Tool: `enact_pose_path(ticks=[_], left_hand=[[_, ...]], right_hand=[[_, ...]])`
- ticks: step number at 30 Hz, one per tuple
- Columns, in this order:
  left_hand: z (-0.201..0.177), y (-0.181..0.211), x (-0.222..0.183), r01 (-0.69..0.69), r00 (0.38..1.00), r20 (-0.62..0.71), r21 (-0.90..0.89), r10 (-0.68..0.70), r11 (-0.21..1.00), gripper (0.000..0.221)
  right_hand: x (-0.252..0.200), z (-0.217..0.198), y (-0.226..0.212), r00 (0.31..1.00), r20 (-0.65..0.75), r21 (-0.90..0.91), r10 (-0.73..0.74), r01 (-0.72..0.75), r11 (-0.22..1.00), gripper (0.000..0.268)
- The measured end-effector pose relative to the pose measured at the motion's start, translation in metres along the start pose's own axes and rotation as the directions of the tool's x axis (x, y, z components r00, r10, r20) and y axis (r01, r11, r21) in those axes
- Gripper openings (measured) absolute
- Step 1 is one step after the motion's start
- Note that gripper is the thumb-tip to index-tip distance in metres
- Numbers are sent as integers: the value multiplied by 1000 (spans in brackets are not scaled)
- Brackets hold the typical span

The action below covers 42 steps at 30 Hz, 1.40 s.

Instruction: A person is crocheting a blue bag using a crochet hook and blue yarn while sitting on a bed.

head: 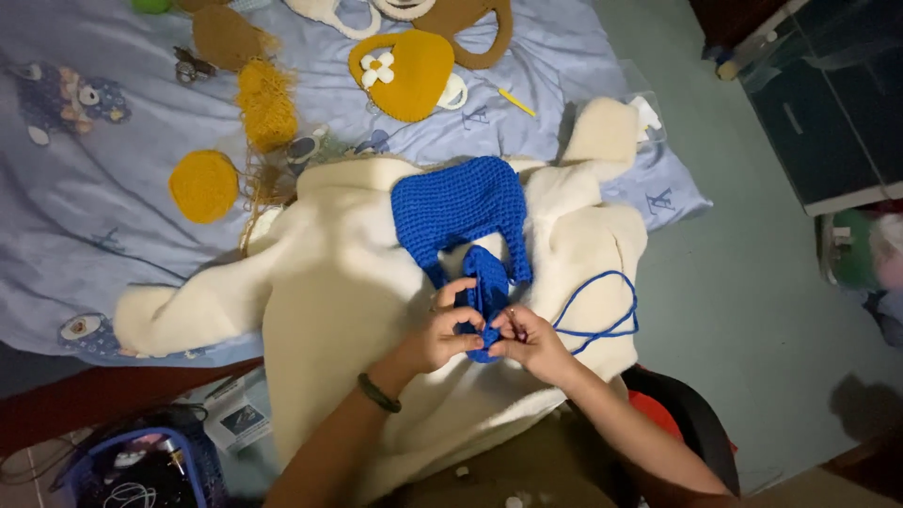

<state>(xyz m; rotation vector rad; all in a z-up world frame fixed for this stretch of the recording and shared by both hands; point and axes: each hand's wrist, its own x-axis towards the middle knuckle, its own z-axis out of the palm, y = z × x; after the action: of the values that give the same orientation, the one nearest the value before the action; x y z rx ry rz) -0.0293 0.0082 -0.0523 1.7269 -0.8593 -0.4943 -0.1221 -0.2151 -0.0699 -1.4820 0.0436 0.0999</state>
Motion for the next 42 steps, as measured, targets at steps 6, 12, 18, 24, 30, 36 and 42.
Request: enact_pose_path(ticks=[6,12,18,24,30,36,42], left_hand=[[12,-15,2,57,998,31,-607,-48,793,14],[8,18,-4,27,937,-292,-493,-195,869,33],[40,66,-16,241,806,-534,-100,-256,965,55],[45,40,0,297,638,-734,-46,-234,954,61],[19,20,6,205,737,-675,185,-27,961,43],[-38,74,7,-192,913,-299,284,276,940,33],[-44,77,10,-259,869,-291,421,400,869,27]], right_hand=[[2,15,3,984,-39,4,-172,172,985,27],[16,39,-14,968,-181,-87,-172,158,984,30],[27,54,-9,963,-209,-138,-169,142,980,27],[24,40,-5,999,-23,324,43,-33,945,56],[23,30,-55,936,-272,-200,-222,171,965,45],[17,38,-126,890,-90,-524,-447,340,781,49],[8,46,-144,888,-134,-426,-441,350,834,14]])
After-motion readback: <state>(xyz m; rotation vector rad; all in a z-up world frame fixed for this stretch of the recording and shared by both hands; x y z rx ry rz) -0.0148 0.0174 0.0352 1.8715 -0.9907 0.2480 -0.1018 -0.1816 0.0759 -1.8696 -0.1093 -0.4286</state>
